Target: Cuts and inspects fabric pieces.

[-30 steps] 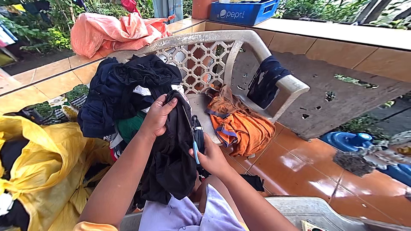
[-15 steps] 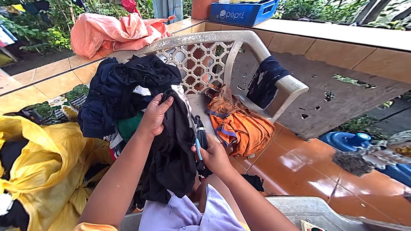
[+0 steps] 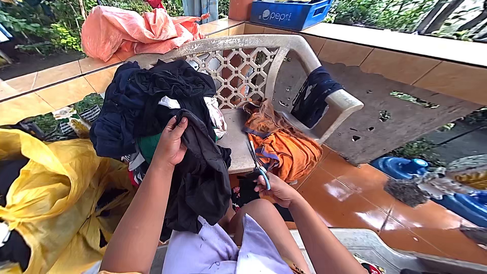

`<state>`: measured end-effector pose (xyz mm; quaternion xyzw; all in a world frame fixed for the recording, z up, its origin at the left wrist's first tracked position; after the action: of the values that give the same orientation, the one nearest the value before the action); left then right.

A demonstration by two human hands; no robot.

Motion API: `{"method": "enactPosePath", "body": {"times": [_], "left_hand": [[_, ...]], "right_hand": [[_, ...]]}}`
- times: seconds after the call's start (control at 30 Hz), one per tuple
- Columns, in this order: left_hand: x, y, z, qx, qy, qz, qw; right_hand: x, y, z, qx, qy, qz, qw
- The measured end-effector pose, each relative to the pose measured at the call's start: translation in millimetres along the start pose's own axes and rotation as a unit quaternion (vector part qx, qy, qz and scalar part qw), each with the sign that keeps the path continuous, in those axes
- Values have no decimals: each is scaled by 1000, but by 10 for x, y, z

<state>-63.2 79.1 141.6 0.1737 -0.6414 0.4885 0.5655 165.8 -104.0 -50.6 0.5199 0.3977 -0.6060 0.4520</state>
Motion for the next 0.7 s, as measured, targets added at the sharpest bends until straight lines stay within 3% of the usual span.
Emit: {"method": "enactPosePath", "body": {"times": [0.17,0.3,0.4,0.5,0.6,0.7], "left_hand": [[-6,56,45,8,12,11,1000],[-20,125,61,21,13,20,999],[-38,206,45,33,3,23,999],[-118,271,28,61,-14,40,997],[-302,272,-11,84,-15,66,994],[-569,341,45,154,-19,11,988]], "right_hand": [[464,133,116,-15,-125,30,992],[687,359,181,-56,-182,166,967],[313,326,214,43,-59,9,997],[-76,156,115,175,61,-70,980],[-377,-282,-59,145,145,-69,976],[-493,-729,-243,88,164,-44,981]]}}
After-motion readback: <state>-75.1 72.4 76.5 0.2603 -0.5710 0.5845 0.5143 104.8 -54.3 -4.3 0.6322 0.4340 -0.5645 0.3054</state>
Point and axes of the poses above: each hand's wrist, its own z-axis away from the middle knuckle, its own y-axis out of the back of the hand, x = y × z, the point moved 8 cm from there along -z, towards the middle knuckle, and after that the axes turned 14 degrees about y, right-handed, at the moved point
